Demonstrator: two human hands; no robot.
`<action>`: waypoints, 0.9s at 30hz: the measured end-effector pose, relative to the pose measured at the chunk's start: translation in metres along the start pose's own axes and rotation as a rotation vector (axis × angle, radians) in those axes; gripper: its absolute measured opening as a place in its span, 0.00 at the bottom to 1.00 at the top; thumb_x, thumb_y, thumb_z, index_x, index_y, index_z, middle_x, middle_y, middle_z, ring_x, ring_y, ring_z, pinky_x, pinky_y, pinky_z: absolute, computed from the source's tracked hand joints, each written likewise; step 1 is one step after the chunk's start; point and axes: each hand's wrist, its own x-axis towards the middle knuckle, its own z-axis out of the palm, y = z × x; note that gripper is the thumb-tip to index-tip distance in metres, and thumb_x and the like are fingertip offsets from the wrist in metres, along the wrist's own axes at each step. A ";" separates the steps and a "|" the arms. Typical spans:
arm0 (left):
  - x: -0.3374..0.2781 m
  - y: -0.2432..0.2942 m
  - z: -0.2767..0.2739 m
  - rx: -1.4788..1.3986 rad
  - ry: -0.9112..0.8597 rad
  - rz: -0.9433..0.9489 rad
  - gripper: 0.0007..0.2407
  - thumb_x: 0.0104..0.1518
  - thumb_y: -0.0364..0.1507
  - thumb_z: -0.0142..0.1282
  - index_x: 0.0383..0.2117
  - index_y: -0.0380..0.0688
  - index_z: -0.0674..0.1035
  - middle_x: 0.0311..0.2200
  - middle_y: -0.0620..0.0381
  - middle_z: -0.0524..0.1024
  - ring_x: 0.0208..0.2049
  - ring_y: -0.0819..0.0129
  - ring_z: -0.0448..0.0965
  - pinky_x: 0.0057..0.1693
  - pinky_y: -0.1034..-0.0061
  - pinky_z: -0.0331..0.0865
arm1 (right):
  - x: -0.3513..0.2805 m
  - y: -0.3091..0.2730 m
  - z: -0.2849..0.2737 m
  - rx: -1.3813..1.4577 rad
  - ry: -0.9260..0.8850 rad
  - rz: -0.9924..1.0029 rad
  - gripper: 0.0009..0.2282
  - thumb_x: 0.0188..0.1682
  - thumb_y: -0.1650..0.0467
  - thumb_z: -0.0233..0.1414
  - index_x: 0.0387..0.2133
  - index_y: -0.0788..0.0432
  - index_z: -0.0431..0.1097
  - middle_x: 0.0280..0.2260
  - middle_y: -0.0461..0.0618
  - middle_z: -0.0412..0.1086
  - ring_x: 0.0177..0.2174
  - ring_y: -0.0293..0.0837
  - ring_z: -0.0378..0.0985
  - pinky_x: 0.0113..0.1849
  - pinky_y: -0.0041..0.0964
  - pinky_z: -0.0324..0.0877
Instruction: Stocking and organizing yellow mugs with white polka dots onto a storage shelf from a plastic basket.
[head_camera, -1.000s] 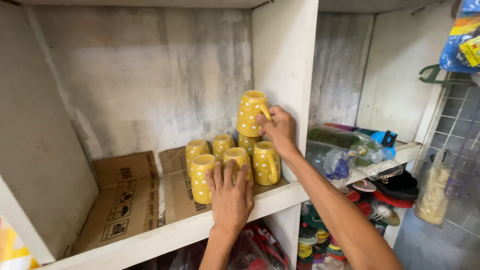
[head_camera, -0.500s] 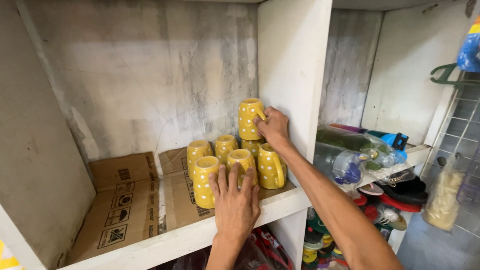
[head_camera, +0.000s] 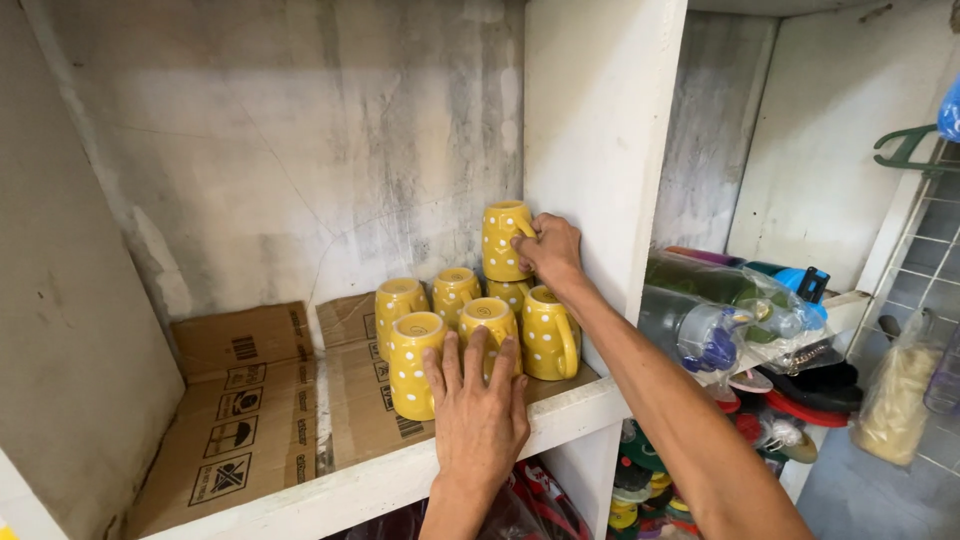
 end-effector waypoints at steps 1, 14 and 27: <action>0.000 0.000 0.000 -0.001 -0.001 0.000 0.20 0.54 0.32 0.57 0.54 0.45 0.75 0.57 0.40 0.66 0.62 0.33 0.59 0.67 0.38 0.42 | -0.001 -0.002 0.000 0.000 0.001 0.001 0.08 0.46 0.76 0.60 0.23 0.67 0.67 0.16 0.54 0.71 0.17 0.39 0.75 0.21 0.35 0.71; -0.001 -0.002 0.003 0.013 -0.024 -0.002 0.20 0.55 0.33 0.56 0.55 0.45 0.74 0.58 0.41 0.65 0.62 0.34 0.59 0.67 0.38 0.41 | -0.001 -0.001 0.003 -0.021 -0.032 0.051 0.09 0.46 0.77 0.58 0.19 0.64 0.67 0.16 0.54 0.70 0.16 0.39 0.74 0.19 0.34 0.71; -0.001 -0.002 0.003 0.032 0.006 0.012 0.20 0.54 0.33 0.57 0.55 0.46 0.74 0.58 0.42 0.66 0.61 0.35 0.60 0.66 0.38 0.42 | -0.010 -0.017 0.000 0.046 -0.024 0.179 0.08 0.48 0.75 0.57 0.33 0.64 0.63 0.19 0.52 0.70 0.16 0.37 0.70 0.14 0.31 0.61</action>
